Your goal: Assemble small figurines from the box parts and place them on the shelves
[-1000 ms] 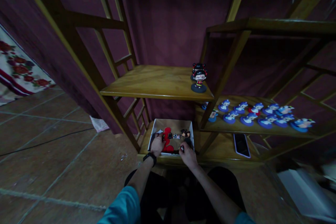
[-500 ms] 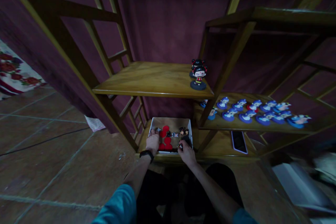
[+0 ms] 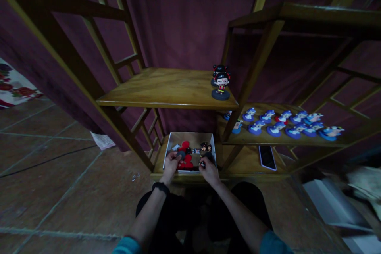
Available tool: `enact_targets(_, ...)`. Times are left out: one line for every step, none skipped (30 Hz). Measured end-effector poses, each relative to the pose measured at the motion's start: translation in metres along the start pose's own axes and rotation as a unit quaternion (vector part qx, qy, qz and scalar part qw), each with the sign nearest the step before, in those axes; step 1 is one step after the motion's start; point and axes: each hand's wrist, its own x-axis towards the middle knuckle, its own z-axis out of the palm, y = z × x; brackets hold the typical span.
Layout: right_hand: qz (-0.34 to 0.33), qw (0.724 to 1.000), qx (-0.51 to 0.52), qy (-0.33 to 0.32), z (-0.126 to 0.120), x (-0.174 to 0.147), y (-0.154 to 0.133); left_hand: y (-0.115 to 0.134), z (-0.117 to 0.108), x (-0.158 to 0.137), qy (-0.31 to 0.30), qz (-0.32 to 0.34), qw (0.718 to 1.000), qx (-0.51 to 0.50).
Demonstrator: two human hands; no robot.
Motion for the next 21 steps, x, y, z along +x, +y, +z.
enact_targets(0.006, 1.000, 0.021, -0.002, -0.001, 0.001, 0.000, 0.000, 0.000, -0.001, -0.003, -0.008, 1.000, -0.025)
enact_targets(0.010, 0.999, 0.040, -0.005, -0.001, 0.002, 0.001, 0.001, 0.000, -0.002, -0.008, -0.014, 0.999, -0.048)
enact_targets(0.012, 0.998, 0.056, -0.009, -0.002, 0.003, 0.001, 0.002, 0.000, -0.004, -0.014, -0.020, 0.997, -0.067)
enact_targets(0.012, 0.998, 0.068, -0.012, -0.002, 0.004, 0.002, 0.003, 0.000, -0.005, -0.020, -0.025, 0.996, -0.084)
enact_targets(0.011, 0.997, 0.076, -0.016, -0.002, 0.005, 0.003, 0.003, 0.000, -0.006, -0.026, -0.028, 0.994, -0.098)
enact_targets(0.009, 0.996, 0.083, -0.019, -0.003, 0.006, 0.003, 0.004, 0.000, -0.007, -0.032, -0.031, 0.993, -0.110)
enact_targets(0.010, 0.996, 0.091, -0.020, -0.002, 0.006, 0.004, 0.005, 0.000, -0.008, -0.037, -0.033, 0.991, -0.121)
enact_targets(0.012, 0.995, 0.100, -0.020, -0.002, 0.007, 0.005, 0.005, 0.000, -0.008, -0.042, -0.035, 0.990, -0.130)
enact_targets(0.016, 0.994, 0.110, -0.018, -0.001, 0.008, 0.005, 0.006, 0.000, -0.009, -0.046, -0.037, 0.989, -0.138)
enact_targets(0.022, 0.992, 0.120, -0.015, -0.001, 0.008, 0.006, 0.006, -0.001, -0.009, -0.050, -0.040, 0.987, -0.144)
enact_targets(0.028, 0.991, 0.131, -0.011, 0.000, 0.009, 0.006, 0.006, -0.002, -0.010, -0.054, -0.043, 0.986, -0.149)
enact_targets(0.035, 0.989, 0.145, -0.009, 0.000, 0.011, 0.007, 0.006, -0.002, -0.010, -0.058, -0.048, 0.985, -0.153)
enact_targets(0.042, 0.986, 0.161, -0.008, 0.001, 0.012, 0.007, 0.006, -0.003, -0.010, -0.061, -0.053, 0.985, -0.156)
enact_targets(0.048, 0.982, 0.181, -0.010, 0.000, 0.013, 0.008, 0.006, -0.003, -0.010, -0.063, -0.059, 0.984, -0.156)
enact_targets(0.054, 0.978, 0.203, -0.014, 0.000, 0.014, 0.008, 0.007, -0.003, -0.011, -0.065, -0.065, 0.984, -0.156)
enact_targets(0.061, 0.972, 0.227, -0.021, -0.002, 0.016, 0.008, 0.007, -0.003, -0.011, -0.066, -0.071, 0.983, -0.154)
enact_targets(0.068, 0.965, 0.252, -0.030, -0.005, 0.017, 0.009, 0.007, -0.002, -0.011, -0.066, -0.076, 0.983, -0.153)
enact_targets(0.075, 0.957, 0.278, -0.041, -0.008, 0.017, 0.009, 0.007, -0.001, -0.012, -0.066, -0.082, 0.983, -0.152)
enact_targets(0.082, 0.948, 0.302, -0.051, -0.012, 0.018, 0.010, 0.008, 0.001, -0.013, -0.066, -0.086, 0.982, -0.152)
enact_targets(0.089, 0.940, 0.324, -0.060, -0.016, 0.019, 0.010, 0.009, 0.003, -0.014, -0.065, -0.091, 0.982, -0.154)
enact_targets(0.095, 0.932, 0.344, -0.066, -0.020, 0.019, 0.010, 0.009, 0.004, -0.015, -0.064, -0.096, 0.981, -0.159)
